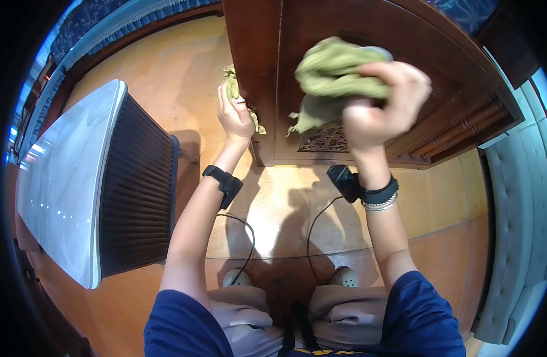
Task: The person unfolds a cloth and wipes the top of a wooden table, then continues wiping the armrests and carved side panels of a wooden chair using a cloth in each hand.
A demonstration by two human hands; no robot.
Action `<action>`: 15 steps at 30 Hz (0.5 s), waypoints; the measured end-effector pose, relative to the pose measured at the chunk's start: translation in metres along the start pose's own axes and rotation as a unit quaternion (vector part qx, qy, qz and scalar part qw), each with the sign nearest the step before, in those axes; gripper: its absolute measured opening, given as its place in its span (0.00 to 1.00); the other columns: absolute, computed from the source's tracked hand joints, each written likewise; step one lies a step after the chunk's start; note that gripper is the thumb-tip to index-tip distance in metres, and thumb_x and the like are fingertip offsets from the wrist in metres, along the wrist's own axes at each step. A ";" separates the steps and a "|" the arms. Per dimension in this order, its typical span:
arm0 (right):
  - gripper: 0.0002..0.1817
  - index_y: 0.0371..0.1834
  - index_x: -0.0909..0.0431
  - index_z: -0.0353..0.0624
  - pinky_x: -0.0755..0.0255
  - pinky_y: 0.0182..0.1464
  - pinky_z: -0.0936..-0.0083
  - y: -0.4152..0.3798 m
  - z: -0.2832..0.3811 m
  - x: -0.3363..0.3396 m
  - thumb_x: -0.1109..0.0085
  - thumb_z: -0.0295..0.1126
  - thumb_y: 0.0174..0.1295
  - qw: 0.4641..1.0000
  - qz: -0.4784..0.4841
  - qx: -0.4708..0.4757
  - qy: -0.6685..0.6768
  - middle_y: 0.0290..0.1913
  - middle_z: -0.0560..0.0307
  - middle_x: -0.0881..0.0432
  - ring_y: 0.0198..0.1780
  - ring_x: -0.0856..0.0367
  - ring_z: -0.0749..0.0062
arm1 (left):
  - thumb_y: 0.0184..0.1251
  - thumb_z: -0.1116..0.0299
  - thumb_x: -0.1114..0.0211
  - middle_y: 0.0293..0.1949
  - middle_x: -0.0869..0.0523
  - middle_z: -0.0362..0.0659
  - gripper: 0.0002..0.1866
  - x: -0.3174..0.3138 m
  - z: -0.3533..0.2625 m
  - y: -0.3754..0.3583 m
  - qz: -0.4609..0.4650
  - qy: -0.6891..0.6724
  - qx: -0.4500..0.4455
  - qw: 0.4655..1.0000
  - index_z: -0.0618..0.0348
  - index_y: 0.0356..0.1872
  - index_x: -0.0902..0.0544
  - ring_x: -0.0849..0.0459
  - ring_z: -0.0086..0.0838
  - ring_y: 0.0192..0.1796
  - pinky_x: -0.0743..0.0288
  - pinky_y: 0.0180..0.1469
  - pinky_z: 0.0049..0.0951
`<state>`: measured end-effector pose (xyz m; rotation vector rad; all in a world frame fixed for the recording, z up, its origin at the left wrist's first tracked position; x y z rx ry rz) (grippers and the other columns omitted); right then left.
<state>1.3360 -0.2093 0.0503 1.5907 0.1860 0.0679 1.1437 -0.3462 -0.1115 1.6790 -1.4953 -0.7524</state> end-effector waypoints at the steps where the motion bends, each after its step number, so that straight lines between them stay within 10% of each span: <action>1: 0.15 0.27 0.23 0.44 0.36 0.36 0.73 0.008 -0.007 0.008 0.52 0.18 0.32 0.999 -0.028 0.000 -0.015 0.31 0.59 0.28 0.34 0.30 0.65 | 0.62 0.65 0.58 0.45 0.25 0.60 0.22 0.001 0.000 0.000 -0.001 0.001 -0.001 1.000 0.70 0.52 0.30 0.24 0.57 0.45 0.30 0.48 0.42; 10: 0.13 0.38 0.31 0.27 0.19 0.44 0.68 -0.008 -0.156 0.076 0.59 0.12 0.47 0.866 -0.305 -0.371 0.142 0.42 0.44 0.23 0.40 0.19 0.60 | 0.62 0.62 0.56 0.47 0.26 0.57 0.23 0.007 -0.029 0.041 -0.127 -0.127 -0.016 0.984 0.71 0.51 0.28 0.26 0.49 0.50 0.33 0.55 0.40; 15: 0.13 0.45 0.30 0.28 0.22 0.48 0.70 -0.011 -0.166 0.067 0.53 0.17 0.56 0.873 -0.263 -0.388 0.131 0.44 0.47 0.22 0.42 0.20 0.65 | 0.58 0.56 0.49 0.52 0.32 0.57 0.26 0.014 -0.108 0.077 -0.091 0.098 -0.242 0.961 0.63 0.53 0.26 0.35 0.48 0.56 0.41 0.59 0.44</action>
Point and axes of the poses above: each hand's wrist, its own y-axis towards the middle knuckle, its own x-axis out of the back of the hand, z = x × y, the point moved 5 cm from there along y, towards the middle knuckle
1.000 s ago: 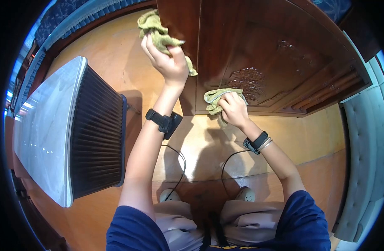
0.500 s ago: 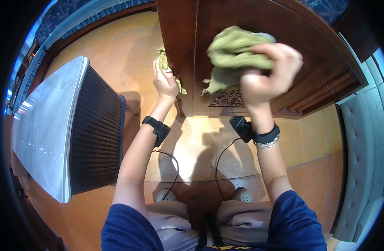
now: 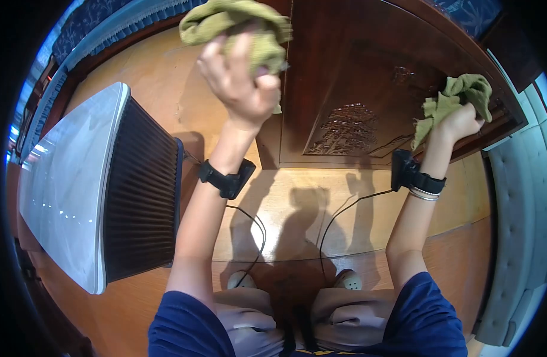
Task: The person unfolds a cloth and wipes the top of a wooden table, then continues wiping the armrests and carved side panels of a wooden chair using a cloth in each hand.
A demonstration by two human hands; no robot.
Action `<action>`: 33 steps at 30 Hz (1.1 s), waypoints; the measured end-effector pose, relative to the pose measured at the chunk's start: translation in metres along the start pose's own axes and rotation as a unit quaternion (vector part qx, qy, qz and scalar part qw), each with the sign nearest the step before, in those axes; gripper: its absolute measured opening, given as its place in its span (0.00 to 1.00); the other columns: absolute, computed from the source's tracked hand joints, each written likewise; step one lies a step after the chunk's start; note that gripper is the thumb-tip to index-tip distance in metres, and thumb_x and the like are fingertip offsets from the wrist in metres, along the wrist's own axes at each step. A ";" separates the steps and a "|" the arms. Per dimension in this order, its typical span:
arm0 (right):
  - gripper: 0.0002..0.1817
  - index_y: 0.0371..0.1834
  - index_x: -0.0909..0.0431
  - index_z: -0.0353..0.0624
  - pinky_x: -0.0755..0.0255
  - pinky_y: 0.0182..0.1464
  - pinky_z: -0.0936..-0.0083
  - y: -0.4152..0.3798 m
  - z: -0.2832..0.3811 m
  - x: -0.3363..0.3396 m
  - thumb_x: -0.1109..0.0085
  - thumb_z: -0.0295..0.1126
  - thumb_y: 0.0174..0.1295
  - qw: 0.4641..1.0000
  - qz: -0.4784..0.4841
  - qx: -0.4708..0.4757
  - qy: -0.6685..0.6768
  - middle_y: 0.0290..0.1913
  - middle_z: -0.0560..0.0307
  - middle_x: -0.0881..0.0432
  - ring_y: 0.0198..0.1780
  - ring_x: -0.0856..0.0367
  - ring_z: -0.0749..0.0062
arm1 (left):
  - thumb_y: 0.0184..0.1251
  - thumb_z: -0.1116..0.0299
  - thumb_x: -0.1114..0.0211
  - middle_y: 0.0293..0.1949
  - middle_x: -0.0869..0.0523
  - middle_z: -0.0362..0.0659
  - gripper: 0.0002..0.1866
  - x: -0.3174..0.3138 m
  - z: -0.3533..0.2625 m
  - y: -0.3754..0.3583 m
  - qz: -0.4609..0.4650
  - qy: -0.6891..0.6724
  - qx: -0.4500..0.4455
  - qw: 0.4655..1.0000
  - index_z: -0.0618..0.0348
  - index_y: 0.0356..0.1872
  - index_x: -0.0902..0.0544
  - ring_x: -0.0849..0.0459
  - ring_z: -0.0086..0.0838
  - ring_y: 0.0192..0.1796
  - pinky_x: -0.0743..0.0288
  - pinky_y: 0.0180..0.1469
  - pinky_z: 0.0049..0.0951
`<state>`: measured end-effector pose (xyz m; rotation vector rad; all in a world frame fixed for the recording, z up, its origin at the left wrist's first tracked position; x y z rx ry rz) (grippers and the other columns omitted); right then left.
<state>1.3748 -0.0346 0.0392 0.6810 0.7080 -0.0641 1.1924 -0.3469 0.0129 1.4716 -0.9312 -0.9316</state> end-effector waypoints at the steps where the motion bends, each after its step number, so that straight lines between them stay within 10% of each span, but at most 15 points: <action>1: 0.12 0.46 0.30 0.31 0.26 0.51 0.73 -0.007 -0.002 -0.002 0.47 0.19 0.58 0.999 0.010 0.036 -0.006 0.47 0.50 0.24 0.45 0.22 0.68 | 0.56 0.55 0.47 0.54 0.33 0.57 0.25 -0.008 -0.009 -0.004 0.020 0.061 -0.016 0.998 0.56 0.53 0.24 0.38 0.50 0.58 0.43 0.60 0.47; 6: 0.18 0.48 0.27 0.39 0.34 0.55 0.68 -0.053 0.015 -0.026 0.37 0.22 0.52 0.958 0.039 0.186 -0.215 0.48 0.51 0.29 0.50 0.27 0.60 | 0.50 0.50 0.39 0.52 0.33 0.42 0.17 -0.034 -0.023 -0.067 0.075 0.170 -0.111 0.976 0.28 0.44 0.17 0.40 0.45 0.57 0.46 0.57 0.49; 18: 0.22 0.38 0.18 0.48 0.33 0.52 0.66 -0.173 0.044 -0.078 0.46 0.19 0.35 0.847 0.387 0.321 -0.174 0.42 0.58 0.23 0.48 0.28 0.58 | 0.39 0.56 0.35 0.45 0.27 0.35 0.10 -0.037 -0.028 -0.128 0.147 0.068 -0.169 0.972 0.43 0.25 0.20 0.36 0.37 0.55 0.44 0.56 0.43; 28: 0.16 0.37 0.21 0.47 0.30 0.42 0.69 -0.201 -0.047 0.052 0.43 0.23 0.40 0.666 0.609 0.366 -0.230 0.37 0.61 0.25 0.42 0.27 0.62 | 0.49 0.65 0.42 0.46 0.24 0.35 0.08 -0.013 -0.038 -0.200 0.422 0.001 -0.297 0.857 0.46 0.33 0.21 0.29 0.29 0.55 0.36 0.58 0.35; 31: 0.16 0.38 0.22 0.44 0.30 0.45 0.68 -0.196 -0.094 0.098 0.43 0.22 0.41 0.563 0.714 0.232 -0.345 0.40 0.58 0.25 0.44 0.28 0.61 | 0.49 0.66 0.43 0.46 0.25 0.38 0.09 -0.007 -0.036 -0.203 0.469 0.007 -0.306 0.828 0.49 0.34 0.21 0.28 0.30 0.55 0.35 0.57 0.35; 33: 0.17 0.38 0.22 0.43 0.30 0.46 0.67 -0.187 -0.077 0.096 0.43 0.21 0.40 0.609 0.690 0.241 -0.307 0.40 0.57 0.25 0.45 0.27 0.60 | 0.49 0.66 0.42 0.46 0.25 0.39 0.08 -0.003 -0.035 -0.189 0.434 0.009 -0.290 0.853 0.50 0.32 0.20 0.27 0.32 0.53 0.34 0.55 0.37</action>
Point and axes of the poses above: each hand's wrist, its own y-axis towards the middle knuckle, its own x-axis out of the back of the hand, z = x × y, the point moved 5 cm from there along y, towards the middle knuckle
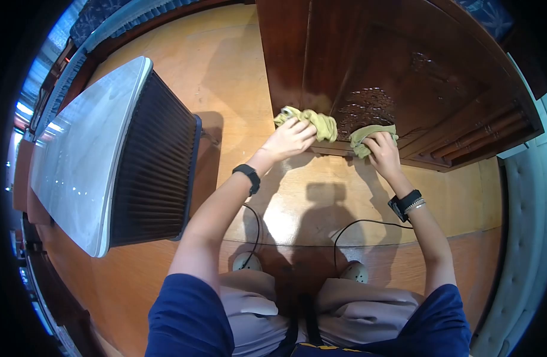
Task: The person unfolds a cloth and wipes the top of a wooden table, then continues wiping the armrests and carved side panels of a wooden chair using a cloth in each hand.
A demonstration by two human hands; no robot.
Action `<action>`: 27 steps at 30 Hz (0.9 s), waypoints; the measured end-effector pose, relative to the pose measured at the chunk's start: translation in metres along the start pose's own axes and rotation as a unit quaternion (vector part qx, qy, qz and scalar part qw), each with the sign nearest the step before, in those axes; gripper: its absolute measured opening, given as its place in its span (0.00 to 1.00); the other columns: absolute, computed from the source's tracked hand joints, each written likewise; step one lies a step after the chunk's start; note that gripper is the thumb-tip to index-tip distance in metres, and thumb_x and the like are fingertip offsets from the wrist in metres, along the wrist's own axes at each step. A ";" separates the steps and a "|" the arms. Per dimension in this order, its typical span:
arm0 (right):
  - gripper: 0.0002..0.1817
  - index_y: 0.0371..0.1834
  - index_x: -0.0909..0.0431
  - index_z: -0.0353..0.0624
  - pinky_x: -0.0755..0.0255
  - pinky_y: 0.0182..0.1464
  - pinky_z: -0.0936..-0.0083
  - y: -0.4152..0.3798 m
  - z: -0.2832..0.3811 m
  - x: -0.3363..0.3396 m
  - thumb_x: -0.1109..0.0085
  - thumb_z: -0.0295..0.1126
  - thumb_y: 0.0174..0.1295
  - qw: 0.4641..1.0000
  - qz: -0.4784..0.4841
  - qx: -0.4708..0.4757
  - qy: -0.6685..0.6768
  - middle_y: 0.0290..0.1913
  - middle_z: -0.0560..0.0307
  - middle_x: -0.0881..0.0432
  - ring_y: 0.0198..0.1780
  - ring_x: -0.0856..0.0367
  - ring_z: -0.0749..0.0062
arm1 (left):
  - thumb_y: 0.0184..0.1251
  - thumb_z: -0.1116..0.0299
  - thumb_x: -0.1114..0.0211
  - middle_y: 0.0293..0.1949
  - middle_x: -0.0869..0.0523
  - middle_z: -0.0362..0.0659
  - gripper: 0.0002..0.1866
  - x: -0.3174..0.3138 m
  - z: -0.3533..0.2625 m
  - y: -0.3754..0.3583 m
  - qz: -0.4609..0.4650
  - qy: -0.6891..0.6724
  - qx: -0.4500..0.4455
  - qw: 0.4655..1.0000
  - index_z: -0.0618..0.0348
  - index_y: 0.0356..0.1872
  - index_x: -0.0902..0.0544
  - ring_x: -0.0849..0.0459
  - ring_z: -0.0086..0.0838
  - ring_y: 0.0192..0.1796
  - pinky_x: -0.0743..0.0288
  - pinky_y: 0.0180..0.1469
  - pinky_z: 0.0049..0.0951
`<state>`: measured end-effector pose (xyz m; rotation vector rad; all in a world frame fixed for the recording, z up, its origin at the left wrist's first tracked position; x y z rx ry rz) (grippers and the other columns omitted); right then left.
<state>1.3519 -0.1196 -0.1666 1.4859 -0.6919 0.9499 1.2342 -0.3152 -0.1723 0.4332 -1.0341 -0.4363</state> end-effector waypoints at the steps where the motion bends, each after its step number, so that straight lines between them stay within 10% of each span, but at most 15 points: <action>1: 0.18 0.37 0.22 0.43 0.30 0.46 0.67 0.001 0.001 0.013 0.43 0.19 0.39 0.998 -0.059 0.013 0.027 0.40 0.57 0.25 0.45 0.27 0.59 | 0.49 0.66 0.42 0.46 0.25 0.39 0.08 0.000 0.006 0.004 -0.001 -0.002 0.000 1.000 0.50 0.32 0.20 0.27 0.32 0.53 0.34 0.55 0.37; 5: 0.19 0.36 0.22 0.42 0.31 0.46 0.66 0.021 0.013 0.066 0.39 0.19 0.35 0.971 -0.236 -0.018 0.003 0.38 0.53 0.25 0.44 0.28 0.55 | 0.50 0.66 0.41 0.39 0.26 0.39 0.11 0.055 0.040 0.044 -0.206 0.040 0.141 0.968 0.48 0.36 0.17 0.28 0.32 0.46 0.35 0.46 0.35; 11: 0.23 0.47 0.25 0.39 0.32 0.50 0.66 0.074 0.018 0.120 0.33 0.24 0.43 0.906 -0.412 -0.085 0.042 0.43 0.49 0.29 0.47 0.28 0.55 | 0.51 0.68 0.38 0.34 0.28 0.38 0.12 0.072 0.033 0.095 -0.218 -0.038 0.189 0.957 0.49 0.38 0.17 0.30 0.32 0.41 0.34 0.41 0.33; 19: 0.25 0.49 0.21 0.40 0.31 0.52 0.60 0.048 0.000 0.033 0.35 0.29 0.41 0.959 -0.269 -0.008 -0.090 0.46 0.42 0.25 0.49 0.26 0.46 | 0.47 0.67 0.42 0.37 0.24 0.38 0.08 0.018 -0.009 0.083 -0.157 -0.054 0.166 0.972 0.52 0.30 0.19 0.28 0.33 0.45 0.32 0.45 0.32; 27: 0.13 0.35 0.19 0.45 0.28 0.46 0.64 -0.005 -0.017 -0.025 0.43 0.28 0.43 0.974 -0.135 0.092 -0.159 0.42 0.50 0.24 0.43 0.25 0.55 | 0.55 0.65 0.46 0.46 0.25 0.36 0.19 -0.052 -0.052 0.022 0.124 -0.057 0.042 0.990 0.52 0.50 0.24 0.29 0.29 0.50 0.33 0.47 0.30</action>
Point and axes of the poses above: each hand's wrist, its own y-axis towards the middle knuckle, its own x-axis out of the back of the hand, z = x × y, the point moved 5 cm from there along y, towards the middle knuckle
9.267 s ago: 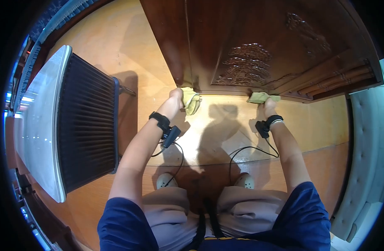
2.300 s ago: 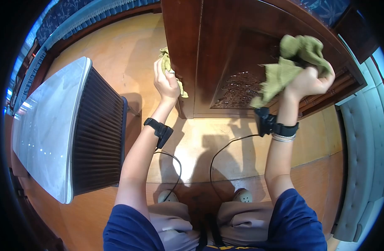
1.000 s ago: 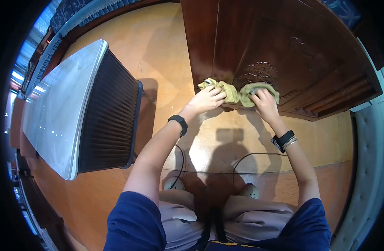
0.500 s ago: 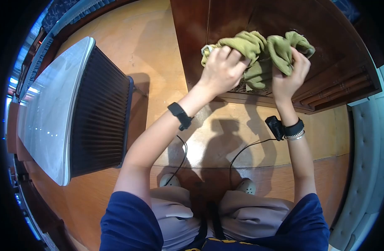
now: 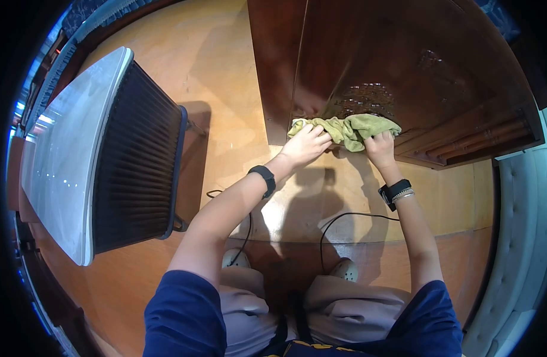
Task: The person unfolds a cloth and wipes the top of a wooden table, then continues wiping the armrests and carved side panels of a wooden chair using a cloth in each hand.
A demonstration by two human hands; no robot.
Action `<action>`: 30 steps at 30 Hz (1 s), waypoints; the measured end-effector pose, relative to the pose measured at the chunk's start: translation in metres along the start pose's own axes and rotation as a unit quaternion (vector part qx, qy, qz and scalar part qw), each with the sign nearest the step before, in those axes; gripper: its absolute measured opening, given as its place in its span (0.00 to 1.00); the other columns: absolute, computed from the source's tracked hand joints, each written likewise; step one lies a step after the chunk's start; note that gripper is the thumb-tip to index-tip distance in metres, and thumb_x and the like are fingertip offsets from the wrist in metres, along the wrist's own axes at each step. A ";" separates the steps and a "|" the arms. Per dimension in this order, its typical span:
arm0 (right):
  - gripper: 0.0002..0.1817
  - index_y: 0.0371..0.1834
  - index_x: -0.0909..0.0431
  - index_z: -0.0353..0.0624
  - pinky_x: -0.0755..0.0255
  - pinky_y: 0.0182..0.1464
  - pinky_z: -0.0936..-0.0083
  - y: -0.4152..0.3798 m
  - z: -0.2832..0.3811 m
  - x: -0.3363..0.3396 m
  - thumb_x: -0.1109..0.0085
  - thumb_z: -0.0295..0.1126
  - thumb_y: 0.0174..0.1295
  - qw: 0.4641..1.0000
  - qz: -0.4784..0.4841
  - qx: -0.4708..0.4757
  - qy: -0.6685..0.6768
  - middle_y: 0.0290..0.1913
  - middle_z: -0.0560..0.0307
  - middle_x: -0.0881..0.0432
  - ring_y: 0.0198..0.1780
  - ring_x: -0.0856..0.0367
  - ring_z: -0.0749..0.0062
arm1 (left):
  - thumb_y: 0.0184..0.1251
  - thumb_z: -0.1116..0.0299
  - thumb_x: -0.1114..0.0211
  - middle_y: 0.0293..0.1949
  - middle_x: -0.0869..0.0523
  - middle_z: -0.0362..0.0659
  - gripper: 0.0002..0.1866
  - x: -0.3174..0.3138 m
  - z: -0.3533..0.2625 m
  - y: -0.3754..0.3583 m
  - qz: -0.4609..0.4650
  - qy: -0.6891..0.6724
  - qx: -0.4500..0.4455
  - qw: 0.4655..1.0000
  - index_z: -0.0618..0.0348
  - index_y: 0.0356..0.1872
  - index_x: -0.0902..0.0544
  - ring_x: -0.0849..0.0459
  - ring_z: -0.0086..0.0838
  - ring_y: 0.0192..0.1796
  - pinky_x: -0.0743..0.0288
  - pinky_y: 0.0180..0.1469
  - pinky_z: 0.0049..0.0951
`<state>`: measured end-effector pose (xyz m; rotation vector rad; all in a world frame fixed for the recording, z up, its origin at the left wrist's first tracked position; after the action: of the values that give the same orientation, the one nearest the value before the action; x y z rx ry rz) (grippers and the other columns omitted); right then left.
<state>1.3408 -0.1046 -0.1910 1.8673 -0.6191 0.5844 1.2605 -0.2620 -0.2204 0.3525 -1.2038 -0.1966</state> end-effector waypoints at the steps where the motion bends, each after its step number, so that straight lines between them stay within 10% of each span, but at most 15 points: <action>1: 0.10 0.31 0.20 0.46 0.28 0.44 0.65 -0.004 0.000 -0.003 0.43 0.28 0.42 1.000 0.017 -0.002 0.003 0.39 0.52 0.24 0.41 0.25 0.57 | 0.57 0.65 0.46 0.45 0.26 0.35 0.16 -0.004 -0.001 -0.003 0.004 0.010 0.001 1.000 0.51 0.47 0.23 0.29 0.29 0.51 0.34 0.48 0.30; 6: 0.05 0.24 0.24 0.47 0.30 0.40 0.66 -0.019 0.000 -0.017 0.44 0.29 0.41 0.996 0.087 -0.004 0.007 0.35 0.56 0.25 0.40 0.26 0.61 | 0.60 0.65 0.47 0.43 0.27 0.36 0.12 -0.014 0.003 -0.016 0.038 -0.015 -0.003 0.999 0.51 0.44 0.22 0.30 0.30 0.50 0.34 0.48 0.31; 11: 0.04 0.25 0.25 0.48 0.31 0.44 0.69 -0.035 0.002 -0.022 0.46 0.30 0.44 0.991 0.133 0.018 0.011 0.35 0.57 0.25 0.41 0.27 0.63 | 0.60 0.71 0.49 0.54 0.26 0.44 0.31 0.011 0.018 -0.034 0.056 -0.132 0.034 0.989 0.55 0.68 0.39 0.26 0.32 0.52 0.32 0.55 0.32; 15: 0.04 0.26 0.25 0.49 0.31 0.46 0.69 -0.053 0.003 -0.035 0.47 0.31 0.46 0.982 0.189 0.019 0.010 0.35 0.57 0.25 0.43 0.27 0.64 | 0.57 0.72 0.47 0.53 0.24 0.45 0.32 0.050 0.025 -0.018 -0.065 -0.106 0.054 0.991 0.57 0.68 0.38 0.24 0.33 0.49 0.30 0.53 0.30; 23: 0.04 0.27 0.25 0.48 0.32 0.47 0.69 -0.062 0.008 -0.042 0.48 0.32 0.48 0.978 0.209 -0.004 0.019 0.35 0.56 0.25 0.44 0.27 0.64 | 0.57 0.66 0.45 0.45 0.24 0.41 0.21 0.017 -0.004 0.013 0.011 -0.062 0.022 0.998 0.57 0.53 0.28 0.27 0.30 0.47 0.30 0.48 0.30; 30: 0.03 0.26 0.25 0.48 0.32 0.46 0.70 -0.057 0.010 -0.036 0.48 0.32 0.49 0.974 0.226 -0.003 0.011 0.33 0.57 0.26 0.42 0.27 0.64 | 0.56 0.66 0.42 0.46 0.24 0.40 0.30 0.040 0.006 0.006 -0.045 -0.089 0.027 0.995 0.56 0.63 0.33 0.26 0.30 0.47 0.29 0.48 0.29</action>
<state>1.3523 -0.0895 -0.2561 1.7153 -1.0414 0.8934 1.2686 -0.2704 -0.1807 0.4437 -1.3719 -0.2789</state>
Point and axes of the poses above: each hand's wrist, its own y-axis towards the middle knuckle, its own x-axis out of the back of the hand, z = x × y, the point moved 5 cm from there along y, towards the middle knuckle
